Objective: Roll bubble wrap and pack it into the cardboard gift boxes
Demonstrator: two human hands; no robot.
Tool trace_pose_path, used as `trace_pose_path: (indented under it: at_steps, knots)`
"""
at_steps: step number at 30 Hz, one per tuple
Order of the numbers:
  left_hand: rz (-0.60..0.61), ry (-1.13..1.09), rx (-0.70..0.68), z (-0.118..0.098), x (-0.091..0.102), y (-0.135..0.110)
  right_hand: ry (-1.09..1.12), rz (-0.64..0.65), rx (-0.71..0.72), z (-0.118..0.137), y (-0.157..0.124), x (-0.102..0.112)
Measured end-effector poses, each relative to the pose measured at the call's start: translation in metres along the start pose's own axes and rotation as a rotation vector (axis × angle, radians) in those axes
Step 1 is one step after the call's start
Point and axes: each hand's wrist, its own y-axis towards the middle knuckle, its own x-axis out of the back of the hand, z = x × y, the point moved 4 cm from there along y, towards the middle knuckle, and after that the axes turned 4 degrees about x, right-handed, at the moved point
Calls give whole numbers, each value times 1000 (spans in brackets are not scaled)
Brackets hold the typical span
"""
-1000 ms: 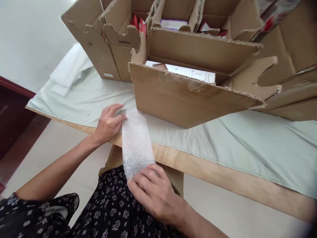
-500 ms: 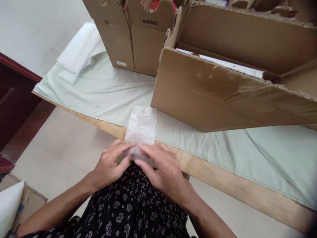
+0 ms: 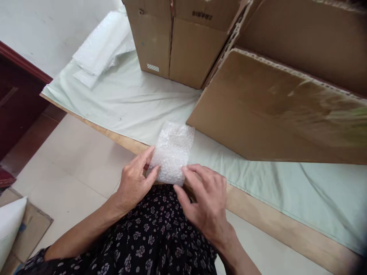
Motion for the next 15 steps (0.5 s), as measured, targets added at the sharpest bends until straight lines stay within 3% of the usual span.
trace_pose_path:
  at_steps: [4, 9, 12, 15]
  knots:
    - [22, 56, -77, -2, -2, 4, -16, 213, 166, 8, -9, -16]
    - [-2, 100, -210, -3, 13, -1, 25, 145, 146, 1, -3, -22]
    - [92, 93, -424, -8, 22, -9, 148, 134, 103, -2, 9, -15]
    - [157, 61, -471, -8, 23, -6, 302, 143, 15, -7, 17, -10]
